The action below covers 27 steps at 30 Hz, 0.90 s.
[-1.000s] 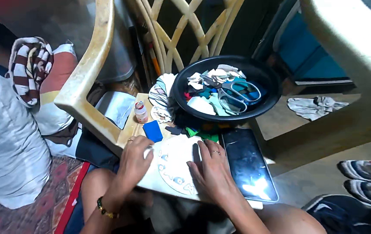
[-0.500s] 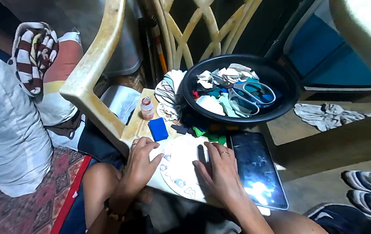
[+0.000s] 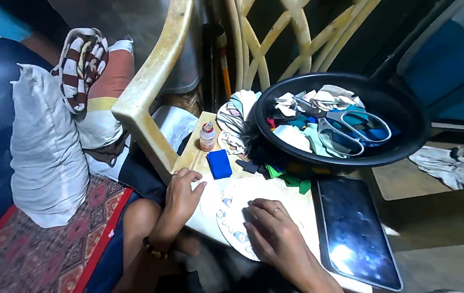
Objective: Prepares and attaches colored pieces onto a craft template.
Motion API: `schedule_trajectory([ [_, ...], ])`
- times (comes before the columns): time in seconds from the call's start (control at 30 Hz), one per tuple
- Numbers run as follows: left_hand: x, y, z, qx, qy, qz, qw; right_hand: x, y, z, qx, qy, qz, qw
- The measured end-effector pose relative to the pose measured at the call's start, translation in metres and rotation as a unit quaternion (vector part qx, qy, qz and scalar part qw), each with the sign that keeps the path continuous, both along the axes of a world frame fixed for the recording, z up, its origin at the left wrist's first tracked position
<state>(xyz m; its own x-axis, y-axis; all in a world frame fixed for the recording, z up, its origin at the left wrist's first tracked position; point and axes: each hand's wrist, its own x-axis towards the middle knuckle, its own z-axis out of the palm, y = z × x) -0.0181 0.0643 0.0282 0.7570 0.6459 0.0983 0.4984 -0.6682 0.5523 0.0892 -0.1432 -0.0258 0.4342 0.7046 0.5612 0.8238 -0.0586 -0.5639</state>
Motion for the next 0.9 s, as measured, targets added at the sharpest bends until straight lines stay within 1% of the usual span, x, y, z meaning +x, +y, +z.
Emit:
schedule_trajectory([
  [0.1,0.004,0.006,0.001,0.003,0.011,-0.028,1.000,0.000,0.001,-0.002,-0.021,-0.004,0.001,1.000],
  [0.27,0.010,0.012,0.012,-0.014,0.070,-0.067,0.995,0.000,0.001,-0.002,-0.027,-0.006,0.001,1.000],
  [0.33,0.010,0.013,0.013,-0.010,0.078,-0.081,0.994,0.000,0.001,-0.002,-0.024,-0.006,0.003,1.000],
  [0.37,0.009,0.013,0.011,0.001,0.061,-0.089,0.994,0.000,0.001,-0.002,-0.022,-0.005,0.002,1.000],
  [0.47,0.003,0.015,-0.006,0.078,-0.051,-0.118,0.989,-0.001,0.002,-0.003,-0.018,-0.004,0.001,1.000],
  [0.53,0.000,0.016,-0.012,0.107,-0.087,-0.126,0.982,-0.001,0.002,-0.004,-0.019,-0.009,-0.001,1.000],
  [0.6,-0.002,0.015,-0.009,0.084,-0.066,-0.128,0.986,-0.001,0.002,-0.004,-0.020,-0.013,0.000,1.000],
  [0.67,-0.002,0.015,-0.002,0.031,-0.019,-0.123,0.992,-0.001,0.002,-0.004,-0.022,-0.014,0.002,1.000],
  [0.73,0.000,0.016,0.002,-0.008,0.004,-0.119,0.993,-0.002,0.002,-0.003,-0.022,-0.014,0.000,1.000],
  [0.83,-0.003,0.018,0.006,-0.043,-0.039,-0.123,0.991,-0.001,0.001,-0.003,-0.021,-0.009,0.002,1.000],
  [0.9,-0.009,0.020,0.011,-0.116,-0.097,-0.141,0.978,0.000,-0.001,-0.002,-0.022,0.003,0.009,1.000],
])
